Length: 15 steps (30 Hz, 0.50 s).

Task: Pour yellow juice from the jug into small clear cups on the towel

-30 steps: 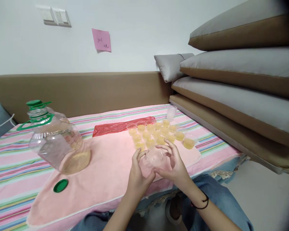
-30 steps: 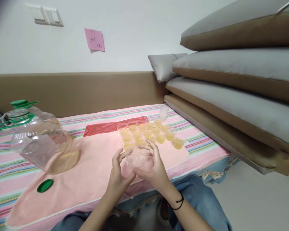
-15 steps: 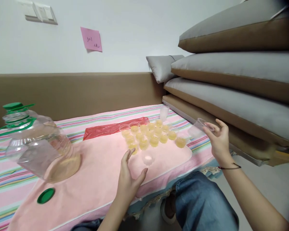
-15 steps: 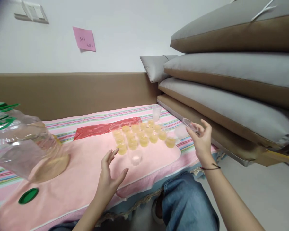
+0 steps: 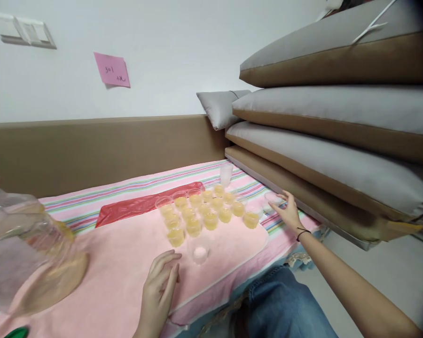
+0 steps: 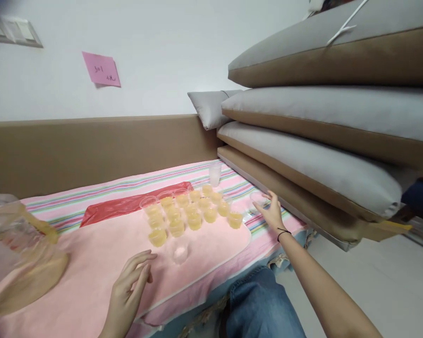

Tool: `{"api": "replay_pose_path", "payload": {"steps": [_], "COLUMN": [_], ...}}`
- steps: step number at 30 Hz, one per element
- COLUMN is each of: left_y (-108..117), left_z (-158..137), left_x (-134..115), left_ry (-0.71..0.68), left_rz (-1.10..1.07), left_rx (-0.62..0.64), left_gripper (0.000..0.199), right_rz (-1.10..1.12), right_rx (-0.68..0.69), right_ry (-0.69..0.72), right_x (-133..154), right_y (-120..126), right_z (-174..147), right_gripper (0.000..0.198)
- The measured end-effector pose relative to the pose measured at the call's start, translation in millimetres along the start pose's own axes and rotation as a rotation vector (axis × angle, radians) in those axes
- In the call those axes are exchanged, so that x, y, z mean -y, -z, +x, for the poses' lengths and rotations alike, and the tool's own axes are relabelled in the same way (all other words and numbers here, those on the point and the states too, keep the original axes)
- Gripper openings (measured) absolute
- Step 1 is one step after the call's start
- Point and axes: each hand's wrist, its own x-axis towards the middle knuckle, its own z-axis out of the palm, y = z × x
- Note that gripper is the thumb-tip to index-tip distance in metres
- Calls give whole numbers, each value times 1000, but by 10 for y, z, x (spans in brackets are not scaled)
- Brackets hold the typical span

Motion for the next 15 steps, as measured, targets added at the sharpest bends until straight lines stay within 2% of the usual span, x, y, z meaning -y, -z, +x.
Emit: {"api": "replay_pose_path", "payload": {"steps": [4,9,12,15], "left_y": [-20,-2,41,124], "left_z": [24,27,2,-6], "left_x": [5,-10,-9,-9], "left_ry": [-21,27,95,170], "left_rz": [-7,-48,-80,-94], "left_rx": [6,-5,-52,-101], "left_gripper": [33,29,28,28], "right_rz": [-97,-154,-185,-147], "right_rx": [45,110,100,58], "right_ry": [74,133,210,313], "right_x": [-13,89,410,990], "right_y": [57,258,422,529], "right_z": [-57,-99,-51,33], "right_gripper": [77,83,82,66]}}
